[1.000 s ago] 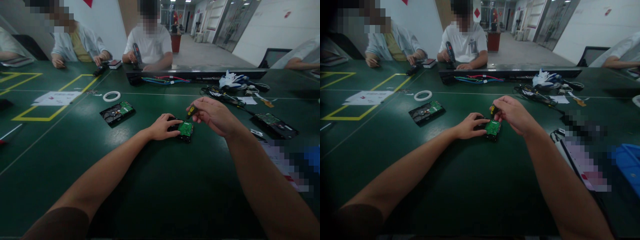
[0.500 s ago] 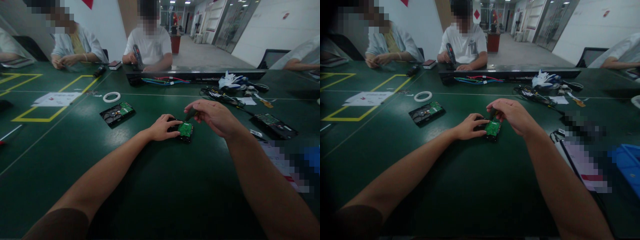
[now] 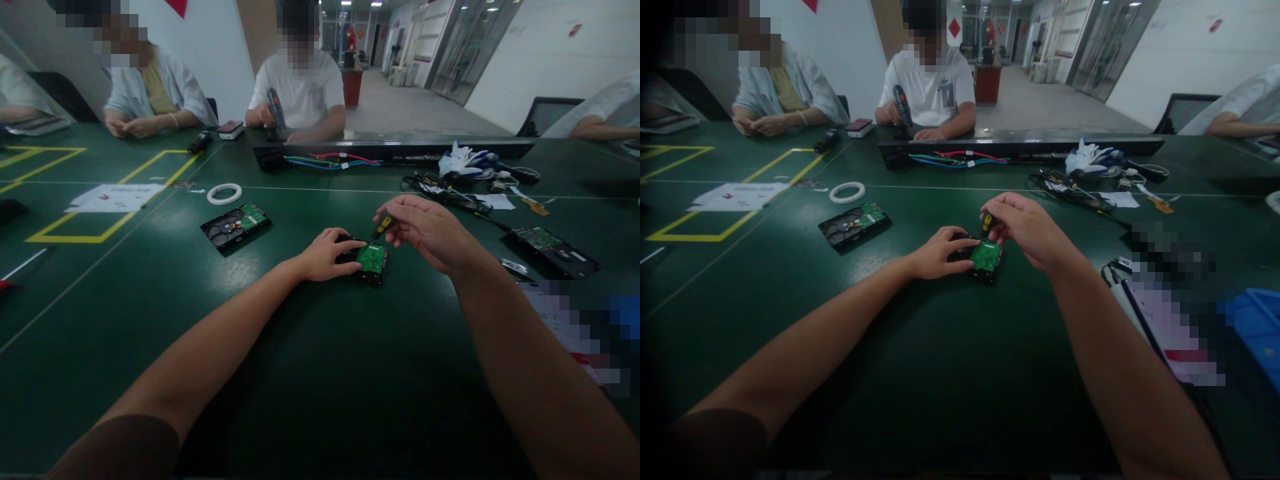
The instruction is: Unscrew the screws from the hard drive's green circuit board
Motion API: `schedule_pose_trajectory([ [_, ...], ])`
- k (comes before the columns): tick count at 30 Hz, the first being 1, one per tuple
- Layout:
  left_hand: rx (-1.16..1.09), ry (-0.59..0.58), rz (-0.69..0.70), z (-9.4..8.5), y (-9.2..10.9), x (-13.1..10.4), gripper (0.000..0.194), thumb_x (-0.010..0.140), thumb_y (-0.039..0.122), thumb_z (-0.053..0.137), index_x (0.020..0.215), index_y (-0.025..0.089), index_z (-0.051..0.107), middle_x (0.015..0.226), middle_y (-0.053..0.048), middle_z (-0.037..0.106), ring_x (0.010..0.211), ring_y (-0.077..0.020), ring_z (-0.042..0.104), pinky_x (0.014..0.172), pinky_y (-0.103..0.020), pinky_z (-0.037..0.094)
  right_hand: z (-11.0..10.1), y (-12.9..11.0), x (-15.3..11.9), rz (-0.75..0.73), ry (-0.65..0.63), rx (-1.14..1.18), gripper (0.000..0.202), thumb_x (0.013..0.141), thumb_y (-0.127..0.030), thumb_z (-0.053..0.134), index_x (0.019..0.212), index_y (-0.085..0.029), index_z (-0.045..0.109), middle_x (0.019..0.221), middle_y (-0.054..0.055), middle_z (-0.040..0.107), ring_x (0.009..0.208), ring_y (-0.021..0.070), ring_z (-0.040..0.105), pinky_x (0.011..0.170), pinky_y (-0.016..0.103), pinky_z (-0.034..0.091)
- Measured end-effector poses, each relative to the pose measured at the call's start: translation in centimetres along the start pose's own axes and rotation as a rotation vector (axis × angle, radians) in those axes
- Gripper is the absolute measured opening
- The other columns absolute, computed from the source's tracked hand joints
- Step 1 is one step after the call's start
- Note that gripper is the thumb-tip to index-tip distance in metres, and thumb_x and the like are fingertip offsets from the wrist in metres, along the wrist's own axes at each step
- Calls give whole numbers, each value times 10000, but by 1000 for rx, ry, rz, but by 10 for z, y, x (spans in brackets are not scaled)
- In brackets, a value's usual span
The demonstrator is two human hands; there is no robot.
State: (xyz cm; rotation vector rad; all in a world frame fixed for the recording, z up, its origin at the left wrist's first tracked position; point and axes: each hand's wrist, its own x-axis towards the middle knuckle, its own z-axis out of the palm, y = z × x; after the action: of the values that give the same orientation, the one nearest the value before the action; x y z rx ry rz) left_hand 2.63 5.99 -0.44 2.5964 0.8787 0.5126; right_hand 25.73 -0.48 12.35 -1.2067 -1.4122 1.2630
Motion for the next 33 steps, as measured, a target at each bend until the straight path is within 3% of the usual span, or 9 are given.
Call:
schedule_pose_trajectory([
  [7, 0, 8, 2, 1, 0, 0, 650, 973, 647, 626, 1540, 334, 571, 1499, -137, 485, 1422, -365, 439, 1208, -583, 385, -5, 3, 3, -72, -18, -98, 215, 984, -301, 582, 977, -202, 773, 1053, 77, 778, 775, 168, 587, 662, 305, 472],
  [12, 16, 9, 12, 0, 1, 0, 653, 986, 645, 605, 1548, 314, 567, 1485, -147, 484, 1422, -358, 441, 1210, -562, 387, -2, 2, 2, -32, 3, -48, 172, 986, -290, 597, 927, -205, 734, 1023, 84, 761, 736, 160, 578, 646, 313, 470],
  [19, 1, 8, 8, 0, 0, -1, 656, 980, 656, 607, 1546, 327, 567, 1483, -145, 490, 1415, -366, 448, 1201, -584, 393, -2, 4, 3, 1, 41, -2, 111, 962, -307, 681, 935, -209, 637, 832, 34, 665, 677, 151, 625, 599, 296, 476],
  [33, 4, -5, 5, 1, -1, 1, 666, 981, 668, 594, 1555, 332, 556, 1498, -147, 477, 1423, -377, 434, 1198, -594, 391, -5, 2, 3, -89, -11, -130, 215, 978, -301, 587, 972, -218, 785, 1077, 70, 789, 773, 168, 595, 677, 324, 469],
])
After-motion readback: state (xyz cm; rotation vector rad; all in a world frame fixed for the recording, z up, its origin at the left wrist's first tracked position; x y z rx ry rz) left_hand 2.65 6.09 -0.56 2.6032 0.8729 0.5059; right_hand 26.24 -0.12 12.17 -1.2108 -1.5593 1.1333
